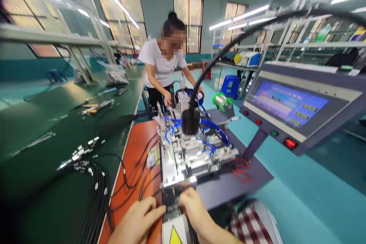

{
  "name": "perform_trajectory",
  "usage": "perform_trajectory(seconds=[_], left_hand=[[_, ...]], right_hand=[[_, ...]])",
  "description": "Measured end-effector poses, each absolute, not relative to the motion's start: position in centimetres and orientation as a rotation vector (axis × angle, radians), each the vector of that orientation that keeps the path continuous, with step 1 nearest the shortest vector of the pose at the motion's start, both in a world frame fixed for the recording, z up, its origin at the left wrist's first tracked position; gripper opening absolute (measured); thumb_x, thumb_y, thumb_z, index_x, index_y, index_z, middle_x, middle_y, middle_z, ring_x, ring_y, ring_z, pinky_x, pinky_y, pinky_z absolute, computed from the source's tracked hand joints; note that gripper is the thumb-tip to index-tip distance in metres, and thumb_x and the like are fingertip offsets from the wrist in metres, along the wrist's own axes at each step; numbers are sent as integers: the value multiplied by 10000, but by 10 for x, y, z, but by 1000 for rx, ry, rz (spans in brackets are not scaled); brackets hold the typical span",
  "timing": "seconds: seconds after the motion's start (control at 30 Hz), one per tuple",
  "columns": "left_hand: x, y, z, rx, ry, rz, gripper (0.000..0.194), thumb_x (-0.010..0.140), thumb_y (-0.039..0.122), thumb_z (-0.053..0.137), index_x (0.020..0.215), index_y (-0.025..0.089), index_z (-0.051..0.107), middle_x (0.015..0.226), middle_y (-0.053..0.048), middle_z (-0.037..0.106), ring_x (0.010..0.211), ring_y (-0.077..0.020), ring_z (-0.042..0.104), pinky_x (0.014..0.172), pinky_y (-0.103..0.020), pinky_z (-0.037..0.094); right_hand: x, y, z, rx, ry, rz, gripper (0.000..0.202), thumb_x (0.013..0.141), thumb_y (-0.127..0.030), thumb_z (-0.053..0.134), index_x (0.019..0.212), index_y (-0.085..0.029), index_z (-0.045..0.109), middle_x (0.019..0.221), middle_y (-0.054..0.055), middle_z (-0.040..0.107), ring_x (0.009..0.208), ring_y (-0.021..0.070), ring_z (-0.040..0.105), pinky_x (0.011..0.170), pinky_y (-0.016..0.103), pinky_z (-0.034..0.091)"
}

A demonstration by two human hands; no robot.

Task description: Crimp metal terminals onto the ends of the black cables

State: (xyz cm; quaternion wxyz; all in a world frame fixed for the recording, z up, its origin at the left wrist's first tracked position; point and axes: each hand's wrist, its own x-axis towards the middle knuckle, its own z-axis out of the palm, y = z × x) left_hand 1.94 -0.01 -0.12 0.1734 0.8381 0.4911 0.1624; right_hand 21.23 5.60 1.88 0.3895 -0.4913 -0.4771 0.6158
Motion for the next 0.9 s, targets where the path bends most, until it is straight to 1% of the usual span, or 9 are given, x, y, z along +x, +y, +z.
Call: perform_trajectory(seconds=[0.03,0.1,0.17,0.23,0.27,0.57,0.7,0.83,0.9], left_hand=[[21,-6,-4,2376,1403,446,429,860,73,377,1188,230,604,974,-95,600,817,-204,577,724,-360,499],[24,-10,-7,2490,1478,437,500,813,1,322,1142,213,635,923,-95,590,774,-203,546,692,-350,481],[26,-8,-7,2583,1444,469,490,829,8,309,1135,206,637,893,-88,579,718,-186,518,647,-316,463],[26,-5,-6,2627,1420,484,455,868,36,305,1128,206,638,897,-83,573,699,-174,494,627,-291,446],[26,-4,-5,2641,1401,473,437,885,52,307,1137,203,631,910,-83,571,703,-172,489,625,-284,442],[24,-5,-5,2617,1370,524,408,924,71,319,1202,220,579,1006,-76,547,806,-171,495,685,-279,442],[24,-4,-3,2622,1367,501,415,920,72,332,1209,233,583,1024,-71,550,829,-165,507,711,-277,453],[22,-4,-3,2636,1356,488,425,911,59,342,1223,230,575,1035,-71,548,849,-164,513,715,-269,455],[22,-4,-4,2646,1356,496,424,909,53,346,1224,226,570,1035,-71,545,853,-165,513,714,-269,453]], right_hand=[[217,47,12,-1299,-1153,1619,78,651,-244,602,701,-187,617,590,-1,582,587,169,538,561,290,423],[228,33,1,-1385,-1052,1720,75,660,-249,598,656,-184,561,574,-28,538,549,129,489,543,256,378],[240,28,-4,-1412,-986,1809,139,673,-291,640,680,-175,564,601,-35,543,531,107,467,536,240,345],[250,29,-6,-1397,-943,1847,215,745,-380,601,728,-165,589,714,-14,601,535,91,474,552,239,345],[254,30,-6,-1387,-950,1838,230,761,-390,593,744,-161,603,724,-13,603,529,85,468,556,239,342],[252,38,-6,-1393,-1155,1700,172,792,-289,562,668,-170,560,568,-44,538,529,109,508,584,254,409],[248,37,-8,-1420,-1181,1682,138,797,-238,543,674,-177,528,543,-52,510,510,104,489,563,247,404],[249,34,-9,-1449,-1340,1489,106,805,-236,556,715,-193,520,546,-53,494,508,107,476,525,240,381],[252,36,-10,-1435,-1277,1628,129,816,-253,548,707,-188,523,528,-50,502,493,106,488,527,239,393]])
